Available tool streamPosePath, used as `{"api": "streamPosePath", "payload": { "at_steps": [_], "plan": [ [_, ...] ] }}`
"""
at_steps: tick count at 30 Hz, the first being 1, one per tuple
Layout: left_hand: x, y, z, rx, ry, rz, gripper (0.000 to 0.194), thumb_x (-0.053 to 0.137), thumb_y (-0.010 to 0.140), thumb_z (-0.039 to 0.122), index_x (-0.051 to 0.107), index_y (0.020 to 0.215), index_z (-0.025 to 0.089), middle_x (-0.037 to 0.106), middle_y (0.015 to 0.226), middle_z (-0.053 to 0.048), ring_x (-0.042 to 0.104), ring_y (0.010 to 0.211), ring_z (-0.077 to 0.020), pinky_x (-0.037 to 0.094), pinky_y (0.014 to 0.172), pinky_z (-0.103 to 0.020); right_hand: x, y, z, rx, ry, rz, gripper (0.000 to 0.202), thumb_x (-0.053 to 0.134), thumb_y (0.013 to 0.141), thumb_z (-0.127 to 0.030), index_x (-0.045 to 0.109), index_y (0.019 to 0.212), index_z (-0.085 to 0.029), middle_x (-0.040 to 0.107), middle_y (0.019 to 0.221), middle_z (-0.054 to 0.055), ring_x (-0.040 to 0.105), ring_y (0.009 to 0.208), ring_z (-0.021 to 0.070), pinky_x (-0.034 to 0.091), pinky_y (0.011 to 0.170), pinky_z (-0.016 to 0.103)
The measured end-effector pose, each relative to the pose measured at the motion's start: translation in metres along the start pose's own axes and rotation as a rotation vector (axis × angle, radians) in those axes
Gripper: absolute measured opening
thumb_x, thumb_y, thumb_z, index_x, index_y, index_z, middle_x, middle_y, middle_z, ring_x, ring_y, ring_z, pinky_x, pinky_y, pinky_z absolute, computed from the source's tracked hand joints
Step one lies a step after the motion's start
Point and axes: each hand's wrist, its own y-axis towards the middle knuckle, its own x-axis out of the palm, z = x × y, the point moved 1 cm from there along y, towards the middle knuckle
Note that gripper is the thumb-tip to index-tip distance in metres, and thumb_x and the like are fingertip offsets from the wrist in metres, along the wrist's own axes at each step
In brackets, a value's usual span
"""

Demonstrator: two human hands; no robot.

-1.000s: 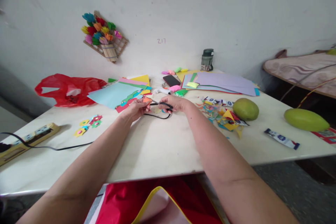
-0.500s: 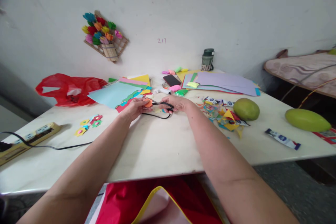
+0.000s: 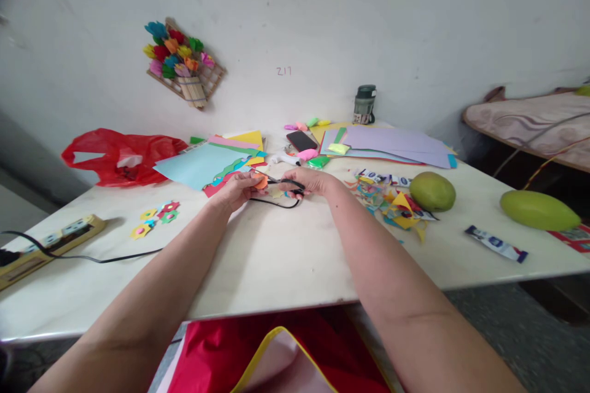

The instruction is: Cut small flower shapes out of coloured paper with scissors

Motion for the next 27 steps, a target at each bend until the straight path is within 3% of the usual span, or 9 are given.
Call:
{"api": "streamPosePath", "payload": {
  "at_steps": [27],
  "plan": [
    [-0.0012,0.0009,-0.0023,-0.029,-0.078,-0.035,0.006,0.064,0.069,0.012,0.067,0.073,0.008,0.068,0.062,-0.007,0.062,0.05,-0.0126,0.055,0.062,-0.027,-0.0001,-0.0006,0.0002,-0.027,0.064,-0.016,0.018,0.062,0.075,-0.028,0.056,0.079,-0.013,0.06,0.054,0.0,0.049,0.037,0.0051,0.024,0.028,0.013]
  ]
}}
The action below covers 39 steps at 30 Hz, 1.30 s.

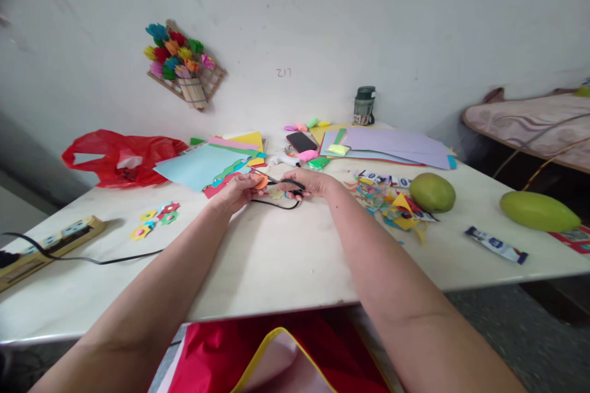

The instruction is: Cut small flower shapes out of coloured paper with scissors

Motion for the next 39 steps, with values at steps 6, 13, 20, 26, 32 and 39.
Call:
{"api": "streamPosePath", "payload": {
  "at_steps": [6,13,20,26,32,39],
  "plan": [
    [0.0,0.001,-0.002,0.02,-0.029,-0.02,0.007,0.068,0.069,0.014,0.066,0.073,0.008,0.066,0.06,-0.005,0.061,0.049,-0.0118,0.057,0.066,-0.029,0.001,-0.002,-0.001,-0.018,-0.01,-0.001,0.017,0.06,0.075,-0.028,0.055,0.08,-0.012,0.06,0.054,0.0,0.047,0.036,0.0049,0.024,0.028,0.014],
    [-0.003,0.002,-0.004,0.023,-0.039,-0.047,0.008,0.068,0.069,0.016,0.067,0.074,0.009,0.065,0.059,-0.005,0.06,0.05,-0.0119,0.056,0.066,-0.029,0.003,-0.004,-0.004,-0.009,0.011,-0.018,0.017,0.059,0.074,-0.028,0.054,0.08,-0.012,0.059,0.054,0.0,0.047,0.036,0.0054,0.022,0.028,0.015],
    [-0.002,0.001,-0.003,0.008,-0.025,-0.034,0.004,0.068,0.069,0.013,0.066,0.07,0.01,0.066,0.06,-0.005,0.061,0.05,-0.012,0.056,0.062,-0.026,0.005,-0.007,-0.008,0.004,0.015,-0.025,0.018,0.057,0.074,-0.028,0.055,0.08,-0.011,0.058,0.053,-0.001,0.043,0.033,0.0052,0.021,0.028,0.016],
    [-0.001,0.001,-0.002,0.005,-0.007,-0.056,0.007,0.068,0.071,0.014,0.062,0.07,0.011,0.068,0.063,-0.006,0.065,0.053,-0.0137,0.057,0.064,-0.027,0.004,-0.007,-0.006,0.015,0.01,-0.007,0.017,0.057,0.075,-0.029,0.055,0.079,-0.012,0.058,0.052,-0.001,0.043,0.033,0.0056,0.021,0.027,0.017],
    [0.0,-0.001,0.001,0.001,0.004,-0.013,0.005,0.065,0.072,0.013,0.062,0.069,0.011,0.067,0.061,-0.005,0.065,0.052,-0.0133,0.056,0.065,-0.026,0.004,-0.009,-0.008,0.012,0.038,-0.006,0.018,0.058,0.075,-0.029,0.055,0.08,-0.012,0.058,0.053,-0.001,0.045,0.034,0.0053,0.021,0.027,0.015],
    [0.002,0.0,-0.001,0.02,-0.011,-0.026,0.011,0.069,0.07,0.017,0.059,0.07,0.012,0.068,0.068,-0.005,0.067,0.056,-0.0158,0.057,0.068,-0.031,0.007,-0.01,-0.01,0.005,0.06,0.009,0.019,0.06,0.078,-0.03,0.056,0.081,-0.012,0.058,0.053,-0.001,0.045,0.034,0.0054,0.021,0.027,0.015]
  ]
}}
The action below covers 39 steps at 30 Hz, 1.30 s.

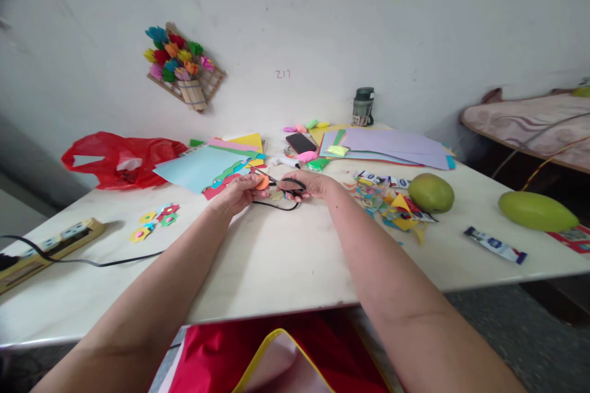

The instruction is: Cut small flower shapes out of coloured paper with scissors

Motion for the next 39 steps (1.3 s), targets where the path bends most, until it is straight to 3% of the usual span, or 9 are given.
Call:
{"api": "streamPosePath", "payload": {
  "at_steps": [17,39],
  "plan": [
    [-0.0031,0.0019,-0.002,0.018,0.046,-0.009,0.015,0.071,0.068,0.02,0.059,0.068,0.012,0.068,0.066,-0.004,0.066,0.056,-0.0134,0.056,0.067,-0.027,-0.0024,0.0027,0.0038,-0.005,0.009,-0.031,0.025,0.063,0.076,-0.035,0.055,0.083,-0.012,0.058,0.056,0.0,0.046,0.036,0.0056,0.02,0.028,0.016],
    [-0.0023,0.0013,-0.0012,0.004,-0.011,0.047,0.009,0.07,0.068,0.016,0.066,0.073,0.009,0.069,0.07,-0.006,0.065,0.054,-0.0142,0.057,0.064,-0.029,0.0008,0.0031,0.0003,-0.001,0.009,0.014,0.016,0.059,0.077,-0.029,0.054,0.077,-0.013,0.058,0.053,-0.001,0.044,0.034,0.0047,0.021,0.027,0.015]
  ]
}}
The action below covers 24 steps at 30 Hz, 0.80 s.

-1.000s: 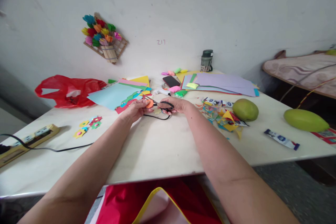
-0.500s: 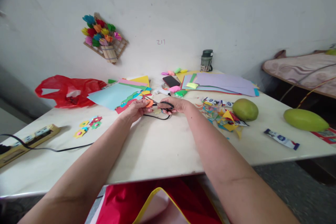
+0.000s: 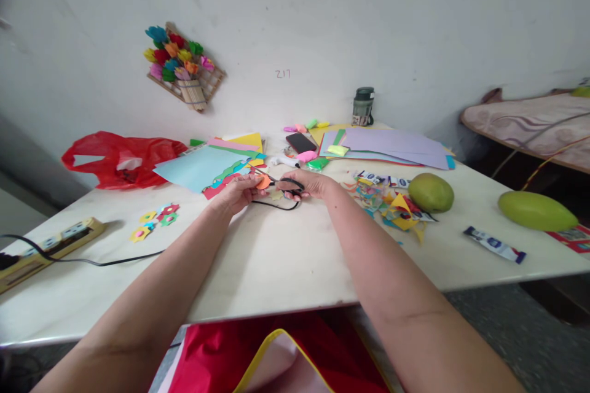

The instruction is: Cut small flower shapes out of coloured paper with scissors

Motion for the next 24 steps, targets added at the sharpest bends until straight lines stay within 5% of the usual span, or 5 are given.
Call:
{"api": "streamPosePath", "payload": {
  "at_steps": [24],
  "plan": [
    [0.0002,0.0017,-0.0016,0.008,-0.026,0.011,0.008,0.07,0.066,0.015,0.067,0.072,0.01,0.069,0.067,-0.005,0.065,0.052,-0.0143,0.057,0.062,-0.027,0.0023,0.0021,-0.0019,-0.003,-0.003,-0.002,0.018,0.058,0.078,-0.03,0.051,0.071,-0.014,0.056,0.052,-0.001,0.044,0.034,0.0048,0.021,0.026,0.014]
  ]
}}
